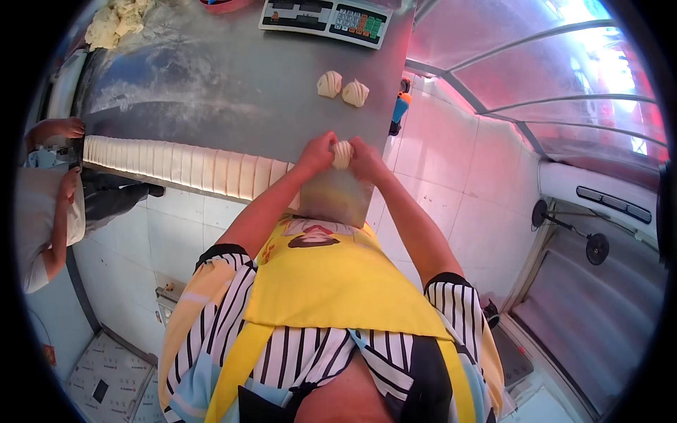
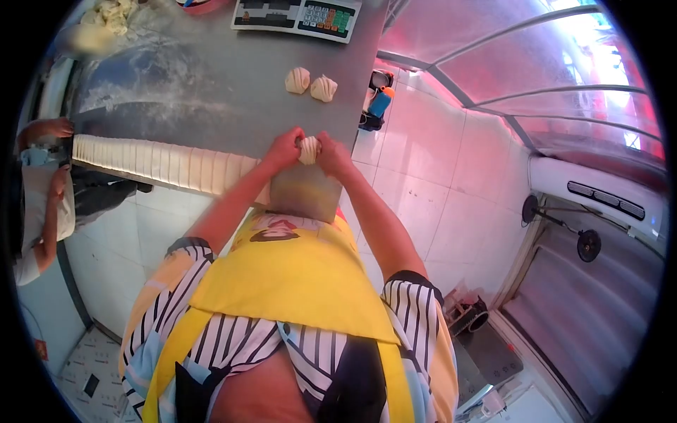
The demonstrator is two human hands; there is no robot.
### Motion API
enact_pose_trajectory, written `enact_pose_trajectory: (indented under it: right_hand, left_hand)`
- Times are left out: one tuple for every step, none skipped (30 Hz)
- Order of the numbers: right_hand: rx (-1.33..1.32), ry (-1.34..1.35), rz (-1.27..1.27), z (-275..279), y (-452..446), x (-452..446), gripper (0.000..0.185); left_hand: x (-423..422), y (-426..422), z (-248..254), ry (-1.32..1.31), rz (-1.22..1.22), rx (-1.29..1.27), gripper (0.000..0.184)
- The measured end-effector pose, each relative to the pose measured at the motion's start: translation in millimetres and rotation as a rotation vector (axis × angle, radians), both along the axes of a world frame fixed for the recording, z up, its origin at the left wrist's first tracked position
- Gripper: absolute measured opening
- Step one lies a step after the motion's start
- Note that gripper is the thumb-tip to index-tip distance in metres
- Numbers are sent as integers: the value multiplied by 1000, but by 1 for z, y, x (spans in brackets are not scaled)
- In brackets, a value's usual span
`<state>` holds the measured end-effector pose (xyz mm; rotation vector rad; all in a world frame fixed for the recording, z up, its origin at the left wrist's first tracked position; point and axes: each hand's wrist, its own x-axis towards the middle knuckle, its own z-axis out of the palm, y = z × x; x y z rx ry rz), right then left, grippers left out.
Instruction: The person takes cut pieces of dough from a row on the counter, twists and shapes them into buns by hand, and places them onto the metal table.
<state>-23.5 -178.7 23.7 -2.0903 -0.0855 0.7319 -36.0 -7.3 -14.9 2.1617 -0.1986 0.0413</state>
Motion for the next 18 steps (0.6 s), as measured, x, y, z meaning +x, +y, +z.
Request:
enact_pose_trajectory:
  right_hand:
    - [128,148,-100,-4,0,-3,15]
    - [256,298,-202,-7,-2,-4,17]
    - [281,334,-269,-6,0,-3,19]
    - [306,374,-337,-4,2,-3,20]
    - [330,421,-408,-4,3,-7,21]
    - [194,275,-350,-13,4,-10,23]
    - [61,124,-286,-26,6,-6,24]
    - [-69,-35,-220,-37,7,-1,25]
    - [-131,-147,-164,-33,9,2,25]
    - [-196,-255,-107,-29,8,0,25]
    - [-262,-357,-49,-26,7,-4,25]
    - [-218,-260,-47,-18,5,-5,24]
    - [-173,-165,-44,-10,2,-3,24]
    - [-128,-78,-42,-1,2,2,24]
    - [-79,23,-84,5,3,7,23]
    - [-31,131,-125,11,3,9,22]
    - [18,245,-168,13,2,7,21]
    - [-48,203,-148,11,2,6,20]
  left_hand:
    - [-1,2,4,180,-3,-41,20]
    - [-4,3,8,362,-8,-83,21]
    - [-3,2,22,544,-13,-127,22]
    - [1,1,32,557,-8,-136,21]
    - [0,0,41,577,-4,-144,20]
    - [-4,0,45,600,-2,-150,19]
    - [-6,2,40,627,0,-207,18]
    - [-4,4,34,645,3,-264,18]
    - [0,6,36,661,5,-320,17]
    - [3,7,37,718,33,-378,16]
    - [3,7,37,780,61,-437,15]
    - [2,6,40,840,90,-496,14]
    - [-1,3,39,778,98,-411,14]
    - [-1,0,37,708,106,-327,14]
    - [0,-3,34,635,114,-246,14]
    - [0,-4,30,610,120,-236,13]
    - [-3,-5,26,590,124,-225,13]
    - [-4,-6,31,568,127,-212,13]
